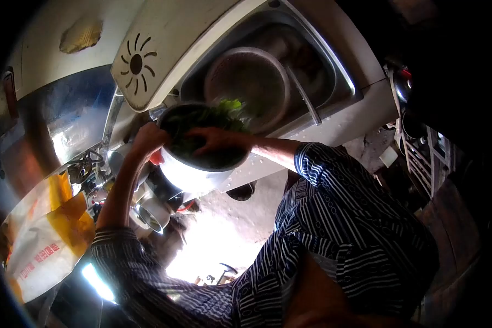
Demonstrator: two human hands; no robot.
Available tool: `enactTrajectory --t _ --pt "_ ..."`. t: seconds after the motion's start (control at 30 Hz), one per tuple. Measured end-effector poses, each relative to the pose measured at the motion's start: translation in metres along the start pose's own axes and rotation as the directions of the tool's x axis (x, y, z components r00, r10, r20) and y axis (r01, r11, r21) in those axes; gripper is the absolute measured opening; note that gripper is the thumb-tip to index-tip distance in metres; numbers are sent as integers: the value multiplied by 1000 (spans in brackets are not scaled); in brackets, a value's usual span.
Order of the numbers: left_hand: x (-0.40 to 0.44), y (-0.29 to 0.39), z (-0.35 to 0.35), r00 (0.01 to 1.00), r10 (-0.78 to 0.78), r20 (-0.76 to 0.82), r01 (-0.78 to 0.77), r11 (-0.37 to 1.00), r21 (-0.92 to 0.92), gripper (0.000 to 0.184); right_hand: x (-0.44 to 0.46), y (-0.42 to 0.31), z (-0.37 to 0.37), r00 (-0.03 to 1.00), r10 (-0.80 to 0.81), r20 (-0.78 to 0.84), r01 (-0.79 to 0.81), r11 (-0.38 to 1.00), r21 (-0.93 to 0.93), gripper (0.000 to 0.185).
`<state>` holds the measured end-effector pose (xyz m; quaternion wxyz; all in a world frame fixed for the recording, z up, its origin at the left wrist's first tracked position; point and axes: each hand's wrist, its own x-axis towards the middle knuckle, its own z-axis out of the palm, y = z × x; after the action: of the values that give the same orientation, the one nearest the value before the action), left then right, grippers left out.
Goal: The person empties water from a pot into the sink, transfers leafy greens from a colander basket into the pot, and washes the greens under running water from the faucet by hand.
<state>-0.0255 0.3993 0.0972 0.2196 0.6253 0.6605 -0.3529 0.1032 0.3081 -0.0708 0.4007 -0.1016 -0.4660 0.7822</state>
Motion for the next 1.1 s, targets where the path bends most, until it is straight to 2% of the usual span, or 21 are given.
enactTrajectory --t 0.07,0.1,0.17,0.2,0.4,0.47,0.53,0.6,0.67,0.7,0.8,0.93,1.03,1.1 --pt "-9 17 -7 997 -41 -67 33 993 -111 18 0 -1 0 1000 1 -5 -1 1000 25 67" --pt "-16 28 -15 996 69 -60 -68 997 18 19 1 -3 -1 1000 0 -11 1 999 52 66" --pt "-17 45 -23 979 200 -33 -193 968 158 20 4 0 -3 999 -12 -37 14 998 57 66" --pt "-13 47 -23 998 52 -24 -52 999 11 20 4 3 -4 999 -17 -46 20 997 69 65" --pt "18 35 -19 999 18 31 -19 1000 22 27 7 2 -11 989 -88 -122 88 996 -6 61" --pt "-2 68 -30 999 41 -34 -40 999 28 26 10 2 -12 989 -61 -132 62 998 4 64" --pt "-25 108 -43 1000 20 -12 -20 1000 2 25 10 1 -12 989 -36 -142 38 999 15 68" --pt "-40 136 -50 1000 -3 9 4 1000 -28 23 8 1 -10 989 -1 -149 27 984 175 66" --pt "-48 147 -52 998 53 -42 -52 998 25 20 10 6 -9 990 -30 -138 55 981 184 65" --pt "-45 142 -51 998 39 -44 -38 999 20 20 11 9 -8 989 -58 -137 84 978 192 64" --pt "-36 136 -50 997 -80 6 78 980 184 22 11 10 -7 989 -20 -144 54 971 234 63" --pt "-32 131 -47 995 -97 3 96 985 144 22 5 3 -8 992 5 -128 29 966 257 63" --pt "-32 130 -48 999 -28 26 22 977 213 23 5 2 -5 991 2 -131 33 964 263 63" --pt "-27 124 -46 999 36 -16 -31 973 229 23 5 -2 -2 987 32 -160 6 972 235 63"
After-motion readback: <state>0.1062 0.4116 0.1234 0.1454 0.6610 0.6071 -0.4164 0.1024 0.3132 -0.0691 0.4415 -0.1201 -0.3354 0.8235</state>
